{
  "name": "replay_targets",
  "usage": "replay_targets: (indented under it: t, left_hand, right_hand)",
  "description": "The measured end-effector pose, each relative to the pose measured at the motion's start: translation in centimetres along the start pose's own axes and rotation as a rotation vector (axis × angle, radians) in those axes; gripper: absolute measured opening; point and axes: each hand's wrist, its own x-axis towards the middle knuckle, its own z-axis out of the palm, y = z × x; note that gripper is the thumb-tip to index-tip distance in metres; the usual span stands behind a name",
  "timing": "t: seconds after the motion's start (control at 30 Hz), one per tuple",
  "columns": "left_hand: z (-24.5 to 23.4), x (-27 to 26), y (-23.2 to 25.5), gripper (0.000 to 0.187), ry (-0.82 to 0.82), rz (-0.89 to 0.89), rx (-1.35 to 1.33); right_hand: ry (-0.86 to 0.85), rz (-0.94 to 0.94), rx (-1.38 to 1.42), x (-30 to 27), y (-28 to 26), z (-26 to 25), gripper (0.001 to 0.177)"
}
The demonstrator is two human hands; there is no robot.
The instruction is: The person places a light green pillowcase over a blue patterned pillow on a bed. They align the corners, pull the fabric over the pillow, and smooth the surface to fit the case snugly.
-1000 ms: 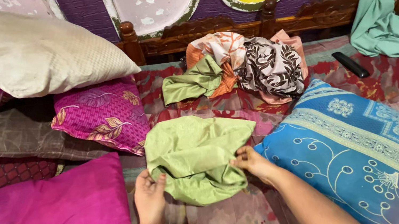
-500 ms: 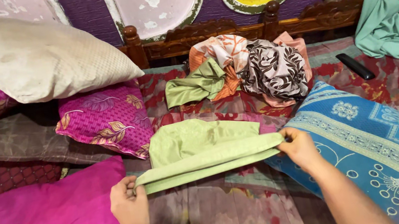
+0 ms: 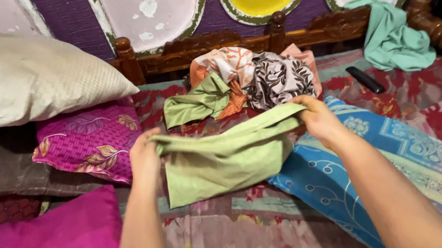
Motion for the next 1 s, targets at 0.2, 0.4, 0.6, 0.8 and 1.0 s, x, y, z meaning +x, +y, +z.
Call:
replay_targets:
  t: [0.2,0.4,0.6,0.8,1.0]
  left_hand:
    - [2.1,2.7,8.0,0.040,0.015,0.729,0.035]
    - [0.9,-5.1,3.6,0.026,0.309,1.083,0.362]
    - [-0.2,-9.9,-15.9,0.026,0.171,0.471,0.845]
    - [-0.3,-9.0,-20.6,0.037,-0.011,0.373,1.047]
    - [0.4,-8.8,-21.6,0.027,-0.028,0.461,1.255]
  right_hand:
    - [0.137,-0.357,-0.034,5.9,-1.2,-1.9,0.038]
    - [0.176,-0.333,-0.092,3.6,5.1,-2.8,0.033]
    - [-0.005,0.176,-0.814,-3.8,12.4,-1.8,0.048]
    - [-0.280,-0.070,-1.313,-10.9,3.2,2.1,0.128]
    - [-0.180,-0.212,-1.684,-15.4,7.3,1.6,0.064]
